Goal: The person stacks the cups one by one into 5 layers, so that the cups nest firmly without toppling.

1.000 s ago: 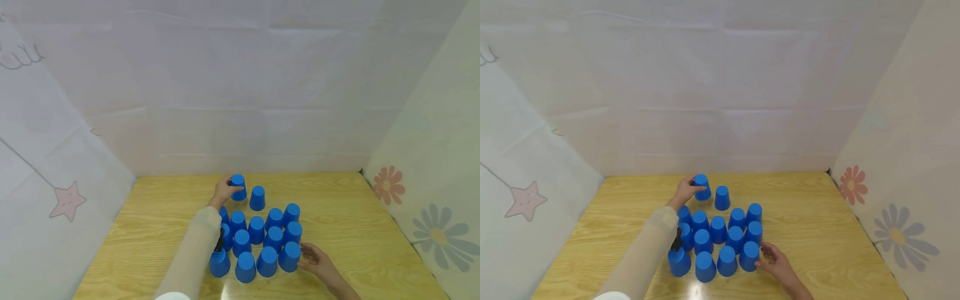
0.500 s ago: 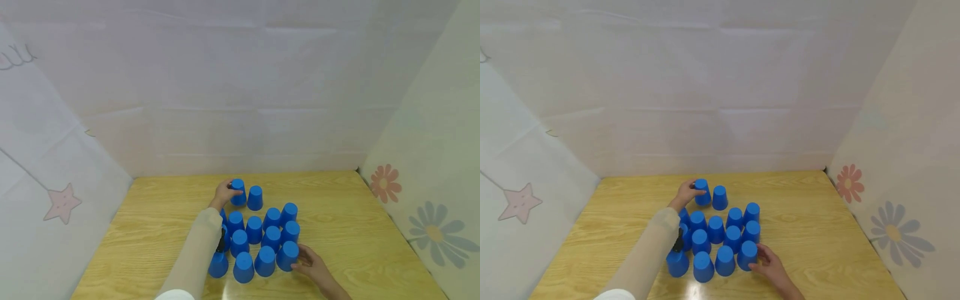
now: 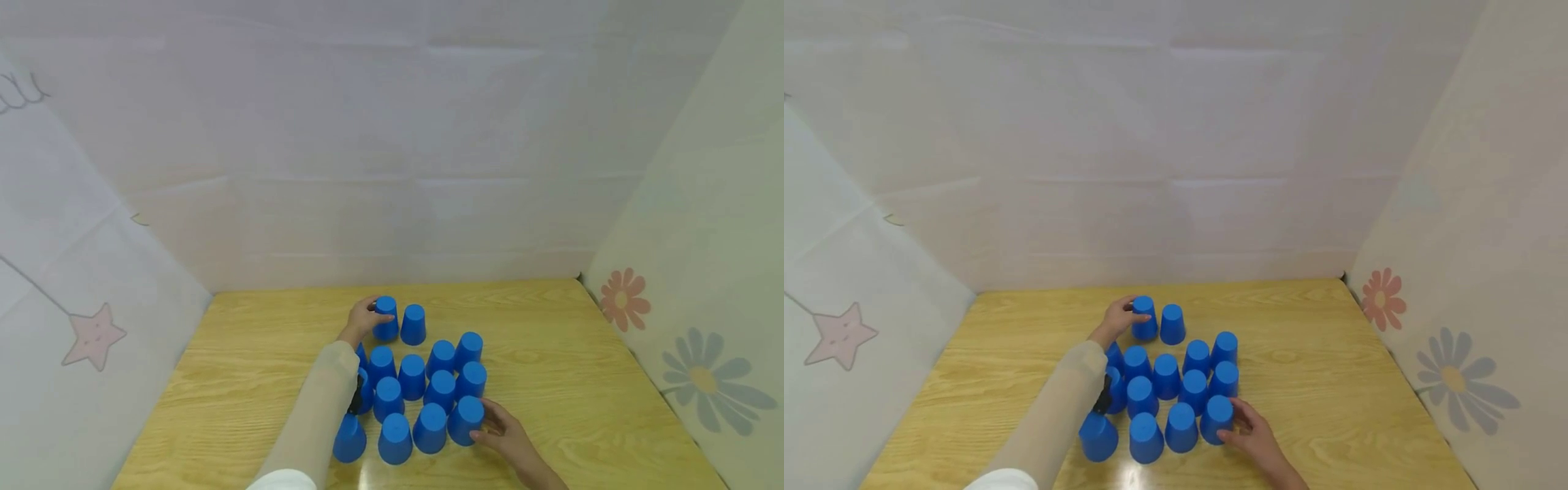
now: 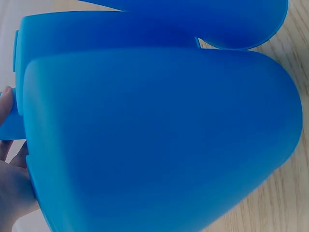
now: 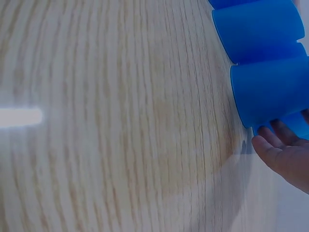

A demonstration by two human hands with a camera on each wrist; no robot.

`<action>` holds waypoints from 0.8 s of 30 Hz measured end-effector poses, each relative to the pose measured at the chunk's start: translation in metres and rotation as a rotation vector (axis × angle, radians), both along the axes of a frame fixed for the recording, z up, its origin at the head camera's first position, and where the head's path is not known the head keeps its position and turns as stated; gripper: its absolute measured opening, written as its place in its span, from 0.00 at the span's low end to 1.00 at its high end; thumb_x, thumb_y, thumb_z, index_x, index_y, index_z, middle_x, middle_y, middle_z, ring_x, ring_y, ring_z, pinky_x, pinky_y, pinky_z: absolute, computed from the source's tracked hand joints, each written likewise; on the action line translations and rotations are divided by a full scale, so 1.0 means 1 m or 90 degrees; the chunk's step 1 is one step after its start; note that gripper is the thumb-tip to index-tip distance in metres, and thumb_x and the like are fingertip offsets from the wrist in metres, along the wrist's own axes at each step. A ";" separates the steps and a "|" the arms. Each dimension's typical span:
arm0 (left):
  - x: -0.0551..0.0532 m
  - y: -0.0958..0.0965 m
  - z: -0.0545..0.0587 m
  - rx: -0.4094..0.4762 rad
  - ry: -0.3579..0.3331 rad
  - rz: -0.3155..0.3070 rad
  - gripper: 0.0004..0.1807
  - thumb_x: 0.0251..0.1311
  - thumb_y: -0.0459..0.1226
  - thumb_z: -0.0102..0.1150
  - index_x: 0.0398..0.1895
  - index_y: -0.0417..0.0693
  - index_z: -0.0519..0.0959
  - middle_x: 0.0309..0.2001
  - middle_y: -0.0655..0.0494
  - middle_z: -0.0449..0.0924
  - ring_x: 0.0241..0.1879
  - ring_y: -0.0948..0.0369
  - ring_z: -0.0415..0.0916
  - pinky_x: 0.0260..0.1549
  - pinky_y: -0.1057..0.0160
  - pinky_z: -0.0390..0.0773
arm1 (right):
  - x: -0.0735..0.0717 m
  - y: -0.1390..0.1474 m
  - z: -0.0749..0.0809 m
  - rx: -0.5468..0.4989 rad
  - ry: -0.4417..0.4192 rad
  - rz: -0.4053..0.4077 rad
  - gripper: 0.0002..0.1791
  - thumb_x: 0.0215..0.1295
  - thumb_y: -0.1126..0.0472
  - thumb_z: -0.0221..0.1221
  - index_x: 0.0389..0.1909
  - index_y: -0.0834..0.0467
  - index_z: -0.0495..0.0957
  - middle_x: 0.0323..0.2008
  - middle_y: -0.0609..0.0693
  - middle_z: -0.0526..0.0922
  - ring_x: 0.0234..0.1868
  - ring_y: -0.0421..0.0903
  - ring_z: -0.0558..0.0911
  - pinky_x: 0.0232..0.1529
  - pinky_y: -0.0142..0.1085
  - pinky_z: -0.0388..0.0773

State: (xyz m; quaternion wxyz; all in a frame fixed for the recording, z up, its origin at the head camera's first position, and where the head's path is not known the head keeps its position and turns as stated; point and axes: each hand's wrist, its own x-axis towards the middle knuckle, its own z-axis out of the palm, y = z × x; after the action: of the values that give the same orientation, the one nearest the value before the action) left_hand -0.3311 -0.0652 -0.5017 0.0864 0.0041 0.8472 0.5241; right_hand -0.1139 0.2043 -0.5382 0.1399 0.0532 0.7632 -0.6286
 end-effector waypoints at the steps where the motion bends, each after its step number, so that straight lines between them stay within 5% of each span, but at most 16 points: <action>1: 0.000 0.000 0.000 -0.002 -0.004 -0.001 0.34 0.46 0.38 0.63 0.59 0.43 0.62 0.55 0.41 0.64 0.55 0.46 0.59 0.49 0.48 0.62 | 0.000 0.000 0.000 0.001 -0.002 0.001 0.37 0.51 0.54 0.61 0.60 0.62 0.58 0.55 0.63 0.64 0.54 0.61 0.64 0.48 0.57 0.61; 24: -0.005 0.002 -0.007 -0.015 -0.014 -0.029 0.32 0.45 0.34 0.64 0.57 0.42 0.65 0.54 0.41 0.65 0.54 0.46 0.60 0.49 0.48 0.63 | 0.000 -0.004 0.003 0.001 -0.012 0.025 0.37 0.51 0.53 0.60 0.60 0.61 0.58 0.56 0.63 0.62 0.55 0.62 0.62 0.48 0.57 0.62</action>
State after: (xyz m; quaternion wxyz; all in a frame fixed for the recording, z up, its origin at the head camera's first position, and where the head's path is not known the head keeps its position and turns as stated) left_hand -0.3358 -0.0629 -0.5084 0.1077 0.0166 0.8519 0.5123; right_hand -0.1140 0.1999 -0.5351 0.1592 0.0440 0.7633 -0.6246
